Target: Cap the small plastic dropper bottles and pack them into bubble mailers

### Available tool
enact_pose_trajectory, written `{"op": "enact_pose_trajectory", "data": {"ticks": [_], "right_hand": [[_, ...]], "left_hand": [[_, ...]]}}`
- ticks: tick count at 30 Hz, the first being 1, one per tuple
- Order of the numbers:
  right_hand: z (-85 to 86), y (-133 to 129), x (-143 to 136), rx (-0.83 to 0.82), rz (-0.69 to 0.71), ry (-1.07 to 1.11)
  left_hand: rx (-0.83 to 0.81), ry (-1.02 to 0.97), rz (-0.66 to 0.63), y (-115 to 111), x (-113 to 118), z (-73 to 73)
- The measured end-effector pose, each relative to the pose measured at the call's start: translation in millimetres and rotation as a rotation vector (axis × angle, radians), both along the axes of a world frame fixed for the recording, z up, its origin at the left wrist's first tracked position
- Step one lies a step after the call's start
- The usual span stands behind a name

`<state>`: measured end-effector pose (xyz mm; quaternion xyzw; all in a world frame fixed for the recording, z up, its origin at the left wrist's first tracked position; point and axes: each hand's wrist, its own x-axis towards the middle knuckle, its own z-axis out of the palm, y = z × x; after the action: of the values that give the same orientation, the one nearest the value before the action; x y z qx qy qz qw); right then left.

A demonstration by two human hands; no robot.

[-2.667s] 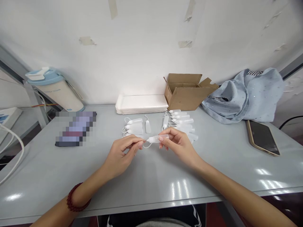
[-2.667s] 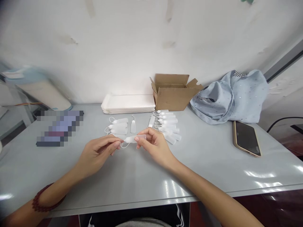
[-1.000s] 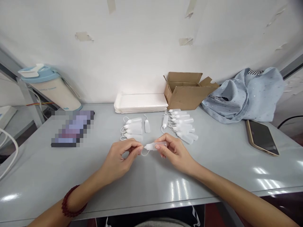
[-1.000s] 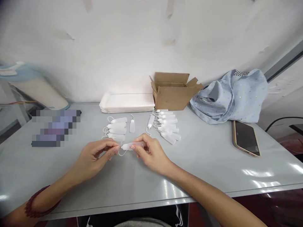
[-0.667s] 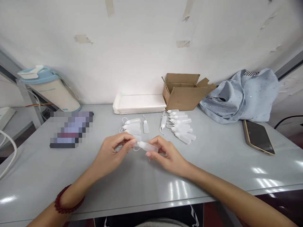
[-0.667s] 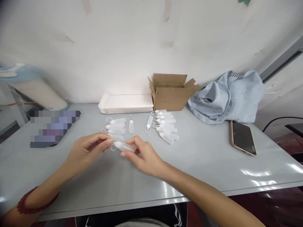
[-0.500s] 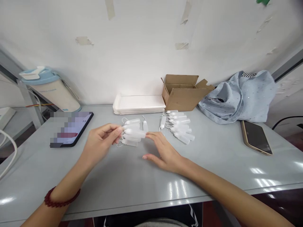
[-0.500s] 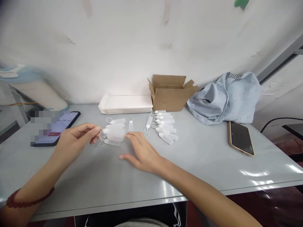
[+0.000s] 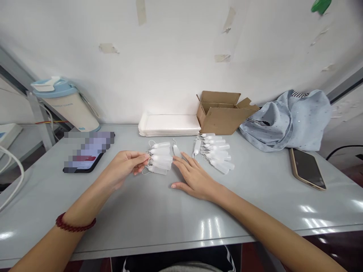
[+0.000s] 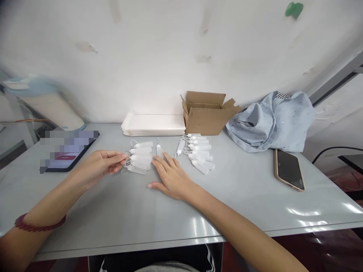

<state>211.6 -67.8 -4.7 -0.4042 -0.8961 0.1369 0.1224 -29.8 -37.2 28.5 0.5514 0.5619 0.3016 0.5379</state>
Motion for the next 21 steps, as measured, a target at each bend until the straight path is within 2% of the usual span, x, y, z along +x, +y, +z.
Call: {"op": "enact_pose_trajectory", "data": {"ticks": [5,10,15,21], "right_hand": [[-5.0,0.4,1.3,0.031,-0.032,0.014],[-4.6,-2.9,1.6,0.111,-0.065,0.026],[-1.7,-6.7,0.1,0.214,-0.128,0.010],[-10.7,-3.3,2.4,0.356,-0.261,-0.121]], "left_hand": [[-0.049,0.039,0.016,0.5,0.9,-1.4],[-0.013,0.102,0.054,0.6,2.3,0.0],[0.048,0.215,0.195,1.0,2.5,2.0],[0.175,0.243,0.317,-3.0,4.2,5.4]]}}
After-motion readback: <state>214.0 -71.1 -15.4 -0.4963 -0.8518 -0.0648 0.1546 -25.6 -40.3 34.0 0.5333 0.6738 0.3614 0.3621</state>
